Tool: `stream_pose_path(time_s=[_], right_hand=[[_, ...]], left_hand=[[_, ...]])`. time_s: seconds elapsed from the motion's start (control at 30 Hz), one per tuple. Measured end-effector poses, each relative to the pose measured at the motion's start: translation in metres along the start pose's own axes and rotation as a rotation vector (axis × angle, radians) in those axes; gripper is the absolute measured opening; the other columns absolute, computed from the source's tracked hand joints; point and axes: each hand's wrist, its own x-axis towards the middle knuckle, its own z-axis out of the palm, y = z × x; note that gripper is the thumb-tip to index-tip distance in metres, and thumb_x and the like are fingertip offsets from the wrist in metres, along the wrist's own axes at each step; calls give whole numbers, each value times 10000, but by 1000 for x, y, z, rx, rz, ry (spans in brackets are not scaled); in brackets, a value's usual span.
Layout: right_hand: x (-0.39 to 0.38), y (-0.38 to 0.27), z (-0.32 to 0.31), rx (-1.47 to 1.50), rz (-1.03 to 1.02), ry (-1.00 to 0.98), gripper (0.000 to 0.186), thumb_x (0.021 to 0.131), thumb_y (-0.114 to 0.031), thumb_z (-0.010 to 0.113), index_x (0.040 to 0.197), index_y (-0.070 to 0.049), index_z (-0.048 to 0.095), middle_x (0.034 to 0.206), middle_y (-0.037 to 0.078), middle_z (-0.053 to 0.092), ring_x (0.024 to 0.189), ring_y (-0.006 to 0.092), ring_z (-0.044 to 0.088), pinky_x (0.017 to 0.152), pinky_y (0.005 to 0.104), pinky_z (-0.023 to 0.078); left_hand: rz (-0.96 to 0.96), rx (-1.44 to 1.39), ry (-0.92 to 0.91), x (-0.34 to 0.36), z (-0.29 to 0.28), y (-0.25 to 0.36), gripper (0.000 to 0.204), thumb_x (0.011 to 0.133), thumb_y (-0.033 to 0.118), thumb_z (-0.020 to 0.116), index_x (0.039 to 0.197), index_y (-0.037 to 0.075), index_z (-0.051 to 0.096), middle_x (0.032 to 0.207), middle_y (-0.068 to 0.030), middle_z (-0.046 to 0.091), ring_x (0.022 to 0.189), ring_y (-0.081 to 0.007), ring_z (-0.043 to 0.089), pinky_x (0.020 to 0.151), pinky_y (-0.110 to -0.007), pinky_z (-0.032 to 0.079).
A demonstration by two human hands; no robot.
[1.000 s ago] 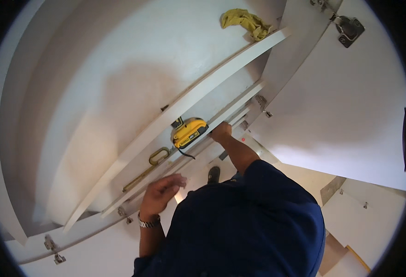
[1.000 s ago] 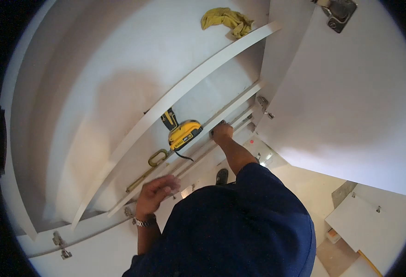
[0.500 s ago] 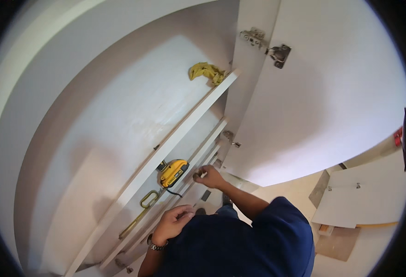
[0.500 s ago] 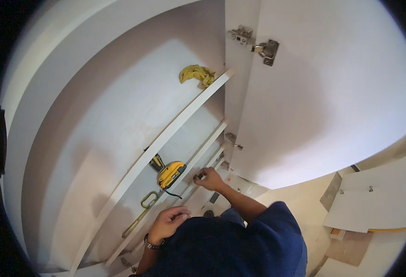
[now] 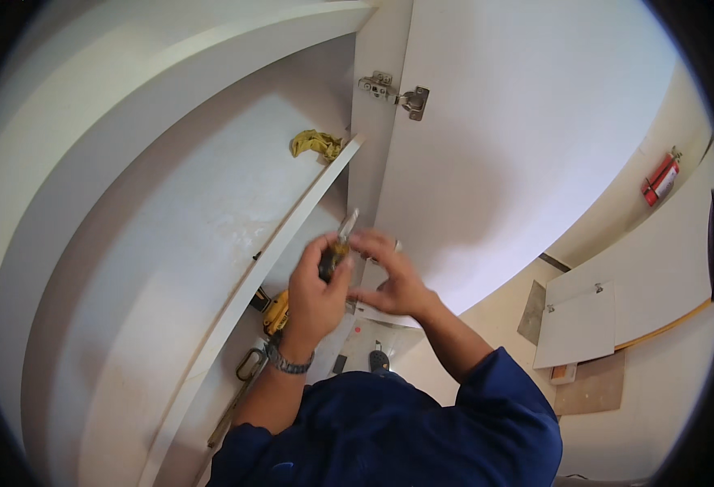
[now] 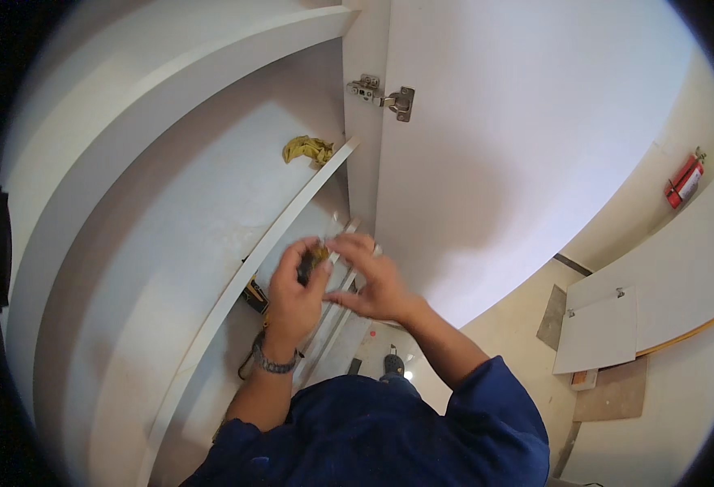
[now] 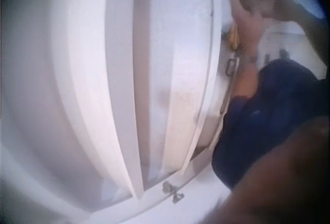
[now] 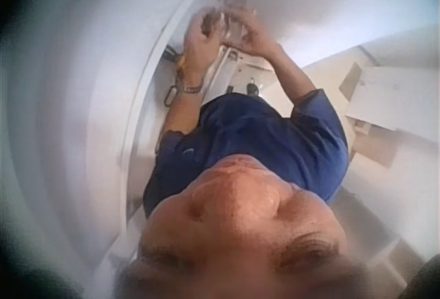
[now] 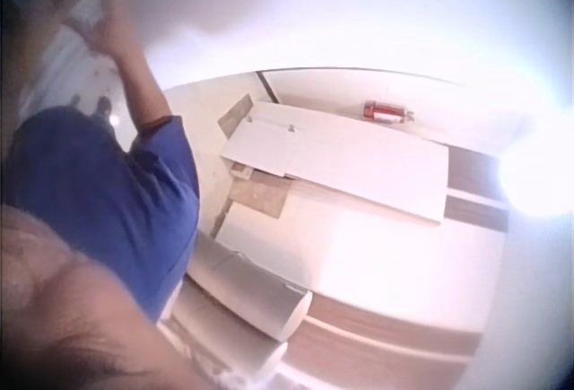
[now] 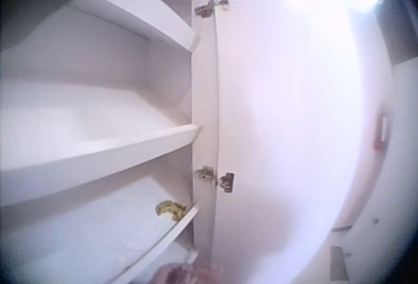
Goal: The person secures a cabinet door hinge using a power drill and then tightens the screws by hand with a screwdriver.
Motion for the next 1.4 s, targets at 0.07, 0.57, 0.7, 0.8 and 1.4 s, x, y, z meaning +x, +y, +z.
stream_pose_path(time_s=[0.07, 0.57, 0.7, 0.8, 1.4], right_hand=[[20, 9, -10, 274, 118, 76, 662, 751, -149, 804, 1328, -51, 494, 1258, 125, 526, 1073, 244, 567, 846, 345, 497], [185, 76, -20, 1576, 417, 673, 240, 1009, -187, 459, 1164, -4, 474, 1134, 140, 566, 996, 236, 566, 915, 379, 485], [194, 81, -21, 1663, 411, 684, 221, 1014, -175, 438, 1143, -2, 486, 1123, 134, 575, 997, 234, 563, 930, 378, 481], [195, 83, -21, 1672, 428, 709, 225, 1015, -166, 421, 1133, 14, 487, 1109, 138, 581, 994, 237, 565, 933, 372, 482], [187, 89, -19, 1615, 355, 622, 195, 1009, -152, 414, 1039, -5, 538, 1017, 105, 614, 923, 208, 595, 862, 357, 501]], left_hand=[[149, 102, 108, 29, -1, 14, 363, 858, 86, 663, 1191, -15, 559, 1120, -135, 619, 1029, -214, 601, 913, -335, 470], [306, 713, 267, 181, 34, 59, 286, 854, 190, 623, 1102, 49, 653, 1074, -137, 639, 994, -336, 623, 826, -423, 517], [317, 762, 251, 190, 34, 71, 304, 854, 199, 632, 1133, 78, 648, 1133, -113, 631, 1037, -326, 611, 855, -412, 505], [318, 818, 229, 192, 36, 80, 307, 854, 194, 633, 1138, 80, 647, 1136, -112, 627, 1041, -322, 609, 853, -414, 506], [370, 799, 183, 202, 41, 67, 299, 843, 168, 636, 1116, 47, 643, 1097, -136, 630, 1002, -346, 613, 831, -428, 507]])
